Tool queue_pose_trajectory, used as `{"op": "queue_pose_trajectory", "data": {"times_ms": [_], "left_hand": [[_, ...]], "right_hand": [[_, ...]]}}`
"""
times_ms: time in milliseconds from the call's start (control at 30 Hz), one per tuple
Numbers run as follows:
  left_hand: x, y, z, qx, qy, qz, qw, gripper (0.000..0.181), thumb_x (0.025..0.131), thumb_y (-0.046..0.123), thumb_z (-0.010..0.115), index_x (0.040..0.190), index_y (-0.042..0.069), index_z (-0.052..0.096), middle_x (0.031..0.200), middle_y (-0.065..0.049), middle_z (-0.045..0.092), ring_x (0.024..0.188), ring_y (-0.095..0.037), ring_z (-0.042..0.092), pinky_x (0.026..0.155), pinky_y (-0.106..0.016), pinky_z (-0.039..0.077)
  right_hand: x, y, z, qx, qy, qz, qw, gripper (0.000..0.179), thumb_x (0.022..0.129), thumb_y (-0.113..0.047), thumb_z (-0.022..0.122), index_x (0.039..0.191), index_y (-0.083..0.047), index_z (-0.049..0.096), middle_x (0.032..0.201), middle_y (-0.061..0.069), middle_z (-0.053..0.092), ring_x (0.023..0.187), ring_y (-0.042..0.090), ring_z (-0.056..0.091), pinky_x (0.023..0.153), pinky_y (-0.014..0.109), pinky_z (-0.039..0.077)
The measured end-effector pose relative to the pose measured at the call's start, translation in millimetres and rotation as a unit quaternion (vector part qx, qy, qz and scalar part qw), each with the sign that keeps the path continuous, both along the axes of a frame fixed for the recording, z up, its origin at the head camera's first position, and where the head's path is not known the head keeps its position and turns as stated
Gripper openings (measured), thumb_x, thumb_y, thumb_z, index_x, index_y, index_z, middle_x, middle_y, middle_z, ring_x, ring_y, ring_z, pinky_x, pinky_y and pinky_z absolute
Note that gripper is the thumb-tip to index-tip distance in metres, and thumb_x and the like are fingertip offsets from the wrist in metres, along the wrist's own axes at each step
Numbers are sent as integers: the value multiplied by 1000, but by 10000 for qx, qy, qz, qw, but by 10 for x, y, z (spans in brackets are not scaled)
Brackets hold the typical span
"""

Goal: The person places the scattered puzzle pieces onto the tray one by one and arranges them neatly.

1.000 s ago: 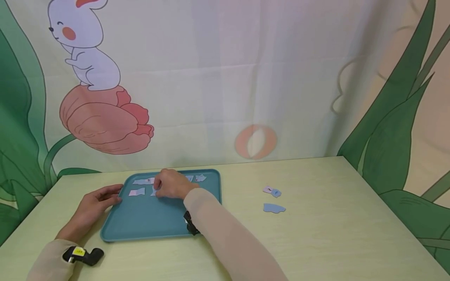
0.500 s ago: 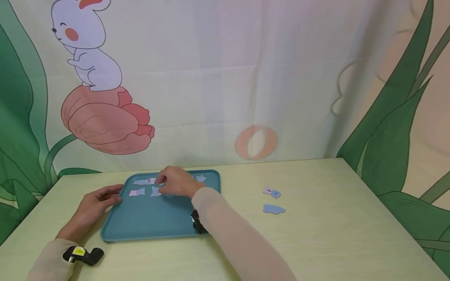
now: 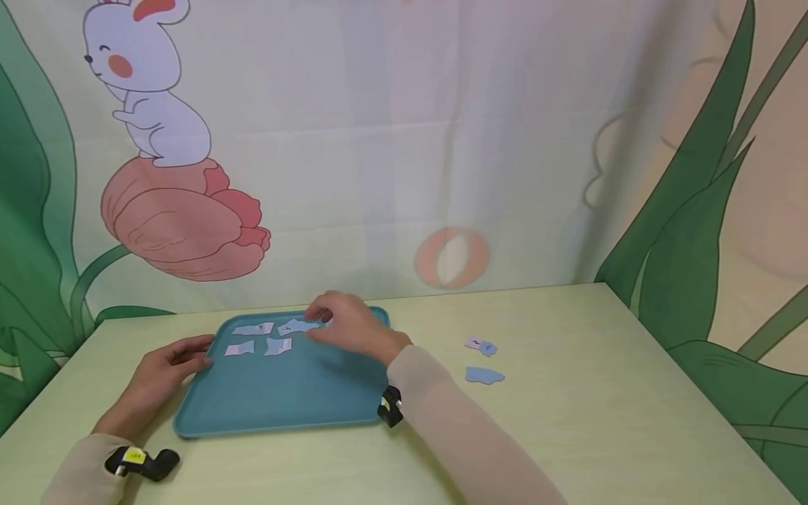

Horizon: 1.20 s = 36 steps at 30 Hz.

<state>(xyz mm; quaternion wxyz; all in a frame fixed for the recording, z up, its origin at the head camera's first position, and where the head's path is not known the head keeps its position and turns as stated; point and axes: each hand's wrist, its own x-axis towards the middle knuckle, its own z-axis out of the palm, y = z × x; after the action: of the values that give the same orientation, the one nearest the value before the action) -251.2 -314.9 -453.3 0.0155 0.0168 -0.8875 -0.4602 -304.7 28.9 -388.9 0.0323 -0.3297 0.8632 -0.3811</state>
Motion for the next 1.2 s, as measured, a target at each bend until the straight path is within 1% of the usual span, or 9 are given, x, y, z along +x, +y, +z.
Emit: {"op": "queue_pose_trajectory", "data": {"times_ms": [167, 233, 333, 467, 567, 633, 733, 933, 1200], "left_hand": [[6, 3, 13, -17, -26, 8, 10000, 54, 108, 13, 60, 158, -2, 46, 150, -27, 54, 131, -40, 56, 106, -45, 53], [11, 0, 19, -38, -20, 20, 10000, 54, 108, 13, 60, 158, -2, 46, 150, -27, 54, 131, -40, 56, 106, -44, 54], [20, -11, 26, -53, -16, 39, 10000, 54, 108, 13, 60, 158, -2, 46, 150, -27, 55, 130, -40, 56, 102, -35, 55], [25, -31, 26, -50, -33, 73, 10000, 54, 108, 13, 61, 157, -2, 46, 149, -28, 55, 130, -39, 56, 94, -22, 56], [21, -48, 18, -59, -56, 98, 9999, 54, 108, 14, 61, 157, -2, 46, 149, -28, 55, 130, -39, 56, 91, -20, 55], [15, -56, 12, -53, -67, 91, 9999, 54, 108, 14, 62, 157, -3, 46, 149, -28, 55, 130, -39, 56, 91, -18, 55], [7, -51, 7, -34, -65, 67, 10000, 54, 108, 13, 61, 157, -3, 46, 149, -28, 55, 130, -39, 56, 89, -15, 53], [1, -37, 20, 26, -70, 19, 10000, 54, 108, 13, 61, 157, -3, 46, 149, -28, 55, 130, -39, 56, 88, -12, 52], [-7, -13, 20, 84, -102, 13, 9999, 54, 108, 13, 61, 157, -3, 46, 150, -28, 55, 131, -39, 56, 86, -9, 50]], "right_hand": [[56, 256, 36, -316, 116, -8, 9994, 29, 96, -15, 79, 123, -6, 74, 120, 9, 71, 113, 31, 66, 93, 30, 55], [81, 345, 50, -384, 197, -22, 9991, 28, 96, -15, 79, 123, -5, 74, 120, 10, 71, 113, 33, 66, 93, 32, 57], [120, 477, 63, -507, 237, -59, 9984, 28, 96, -15, 80, 122, -5, 74, 119, 9, 71, 112, 34, 66, 95, 40, 58], [177, 659, 71, -592, 246, -178, 9978, 28, 95, -15, 81, 121, -7, 75, 118, 2, 70, 110, 25, 65, 97, 49, 57], [218, 790, 87, -637, 264, -233, 9973, 28, 95, -15, 81, 121, -8, 75, 119, 1, 70, 109, 23, 64, 98, 51, 56], [242, 882, 98, -679, 272, -269, 9970, 28, 95, -14, 81, 121, -8, 74, 120, 1, 70, 110, 26, 64, 98, 52, 55], [271, 1022, 104, -631, 325, -384, 9967, 28, 95, -13, 81, 121, -7, 74, 120, 2, 70, 111, 31, 65, 98, 53, 55], [314, 1261, 98, -417, 330, -719, 9960, 29, 95, -13, 81, 122, -7, 74, 121, 3, 72, 111, 30, 66, 97, 47, 57], [323, 1464, 101, -536, 193, -964, 9937, 28, 95, -13, 81, 122, -7, 74, 123, 5, 72, 113, 36, 66, 97, 46, 57]]}}
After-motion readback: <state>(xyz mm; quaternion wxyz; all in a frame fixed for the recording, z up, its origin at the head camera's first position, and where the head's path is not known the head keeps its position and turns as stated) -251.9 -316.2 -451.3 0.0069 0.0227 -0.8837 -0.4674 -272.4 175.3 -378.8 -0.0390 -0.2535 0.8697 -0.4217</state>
